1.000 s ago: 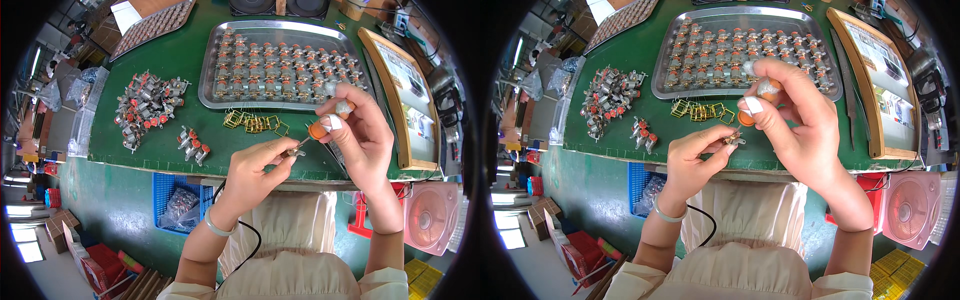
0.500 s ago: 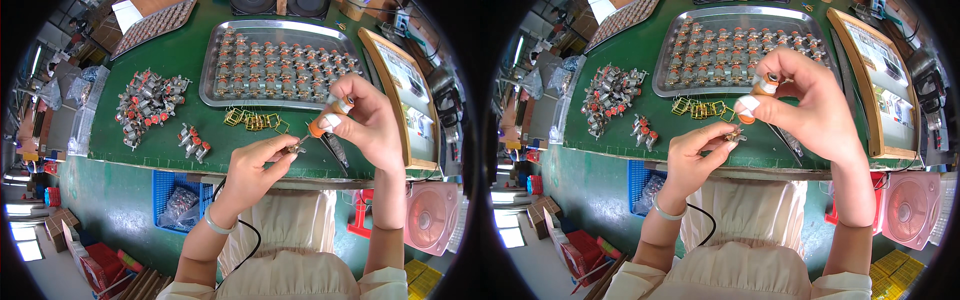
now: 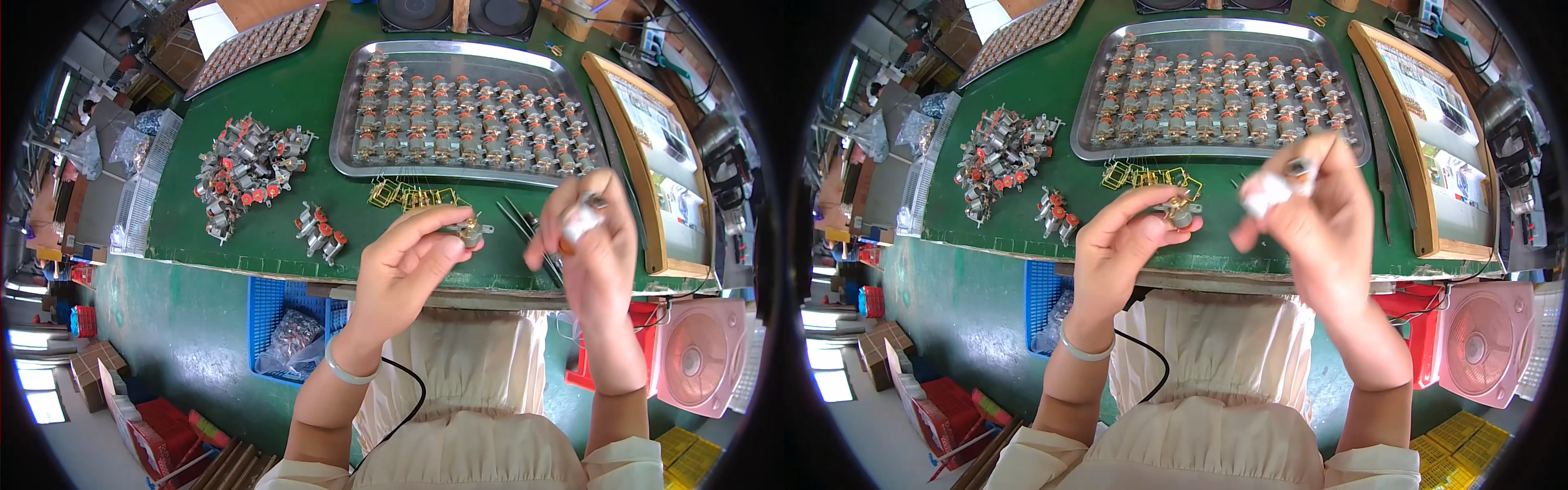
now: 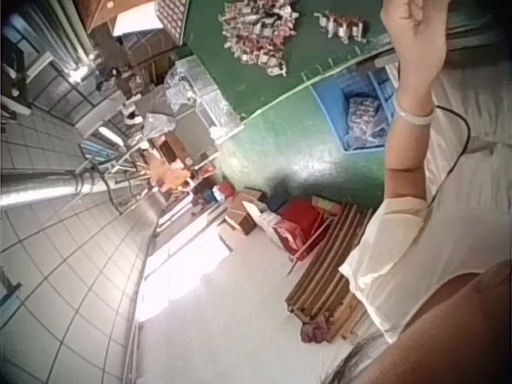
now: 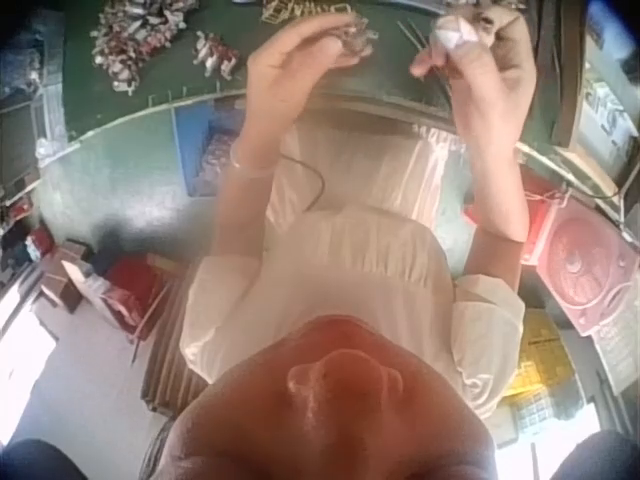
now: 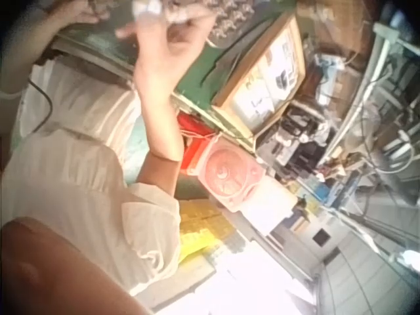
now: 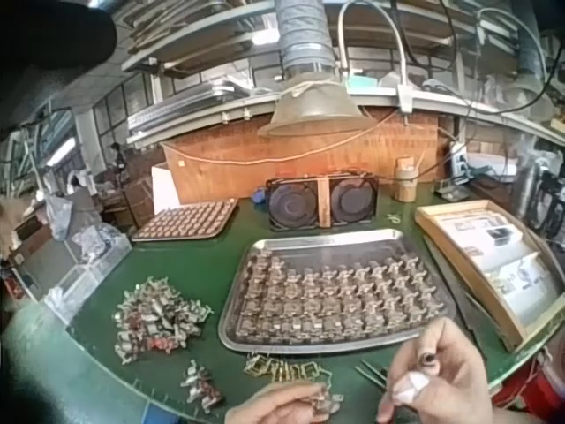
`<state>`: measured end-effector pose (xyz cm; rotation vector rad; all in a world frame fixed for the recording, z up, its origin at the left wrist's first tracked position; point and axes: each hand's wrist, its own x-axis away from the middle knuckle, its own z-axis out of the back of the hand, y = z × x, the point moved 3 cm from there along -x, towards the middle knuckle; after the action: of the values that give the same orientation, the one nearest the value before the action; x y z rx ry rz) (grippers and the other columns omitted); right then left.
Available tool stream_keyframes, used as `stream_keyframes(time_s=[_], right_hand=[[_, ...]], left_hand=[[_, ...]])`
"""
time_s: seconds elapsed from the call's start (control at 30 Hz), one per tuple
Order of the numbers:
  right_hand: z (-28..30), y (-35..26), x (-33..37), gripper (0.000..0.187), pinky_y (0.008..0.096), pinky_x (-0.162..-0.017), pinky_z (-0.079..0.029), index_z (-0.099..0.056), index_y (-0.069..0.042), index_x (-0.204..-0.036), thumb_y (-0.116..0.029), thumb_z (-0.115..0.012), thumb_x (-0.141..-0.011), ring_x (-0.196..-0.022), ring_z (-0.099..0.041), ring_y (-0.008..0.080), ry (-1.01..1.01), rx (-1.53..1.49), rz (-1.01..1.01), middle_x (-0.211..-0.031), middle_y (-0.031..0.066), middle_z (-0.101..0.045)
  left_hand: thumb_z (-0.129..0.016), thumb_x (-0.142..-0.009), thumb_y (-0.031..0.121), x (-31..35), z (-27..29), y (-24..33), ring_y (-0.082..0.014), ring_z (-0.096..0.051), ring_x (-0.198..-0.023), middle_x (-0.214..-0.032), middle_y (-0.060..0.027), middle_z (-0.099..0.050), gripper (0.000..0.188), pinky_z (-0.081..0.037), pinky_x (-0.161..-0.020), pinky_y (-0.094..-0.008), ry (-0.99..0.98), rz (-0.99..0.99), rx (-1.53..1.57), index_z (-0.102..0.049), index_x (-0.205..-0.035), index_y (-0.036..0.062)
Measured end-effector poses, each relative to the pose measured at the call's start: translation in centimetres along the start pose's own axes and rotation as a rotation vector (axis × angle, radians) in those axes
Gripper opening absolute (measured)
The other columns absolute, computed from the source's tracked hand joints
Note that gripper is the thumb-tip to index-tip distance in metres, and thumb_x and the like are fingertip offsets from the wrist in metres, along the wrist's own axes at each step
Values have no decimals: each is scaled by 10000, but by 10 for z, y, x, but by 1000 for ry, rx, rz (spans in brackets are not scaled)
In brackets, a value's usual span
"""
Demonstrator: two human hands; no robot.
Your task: Assembling small electronic components using a manual screwdriver and tweezers.
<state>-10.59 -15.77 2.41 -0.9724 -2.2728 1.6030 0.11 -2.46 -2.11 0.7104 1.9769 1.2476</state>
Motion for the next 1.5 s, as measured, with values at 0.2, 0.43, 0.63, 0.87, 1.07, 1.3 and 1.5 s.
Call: stream_keyframes(time_s=[0.2,0.43,0.63,0.87,1.07,1.3,1.5], right_hand=[[-8,24,32,328,166,-479,-295,-466,-6,-1010,18,-648,-738,-545,-339,2,-106,427,-111,-610,-56,-383],[-15,32,39,347,179,-439,-303,-485,-15,-989,8,-685,-706,-517,-362,24,-31,713,250,-598,-7,-410],[-24,26,38,319,273,-420,-383,-527,-2,-893,51,-694,-626,-486,-472,149,27,965,619,-656,63,-530],[-21,18,34,179,240,-432,-383,-555,20,-895,10,-619,-728,-518,-480,98,-1,678,308,-679,29,-548],[-13,23,30,211,173,-450,-317,-567,34,-994,-8,-564,-787,-519,-408,-3,-77,164,-117,-644,-39,-514],[-18,18,29,218,208,-503,-425,-593,28,-918,38,-586,-700,-553,-532,70,-19,692,380,-681,61,-596],[-23,14,28,188,207,-491,-413,-601,25,-887,21,-576,-702,-540,-514,71,43,749,509,-684,59,-585]], left_hand=[[-461,-919,163,5,-9,8,-281,-632,-866,-967,-134,-601,266,-546,-742,-338,26,213,227,-492,-1099,-31],[-475,-914,154,8,-20,10,-248,-642,-806,-910,-121,-607,190,-543,-694,-326,139,189,190,-495,-1004,-12],[-533,-882,75,13,-28,16,-93,-569,-764,-868,-68,-601,139,-464,-675,-212,261,-93,-85,-520,-975,-27],[-572,-860,89,13,-31,17,-60,-479,-733,-839,-24,-587,130,-404,-676,-198,322,-150,-161,-565,-930,-21],[-573,-860,95,11,-29,21,-66,-472,-736,-836,-21,-585,134,-399,-687,-204,287,-126,-140,-570,-933,-17],[-565,-859,82,12,-37,18,-87,-503,-766,-861,-42,-591,106,-412,-715,-222,352,-220,-165,-563,-924,-2],[-562,-856,65,16,-42,18,-101,-508,-764,-872,-57,-580,96,-412,-721,-224,407,-305,-245,-555,-919,-6]])
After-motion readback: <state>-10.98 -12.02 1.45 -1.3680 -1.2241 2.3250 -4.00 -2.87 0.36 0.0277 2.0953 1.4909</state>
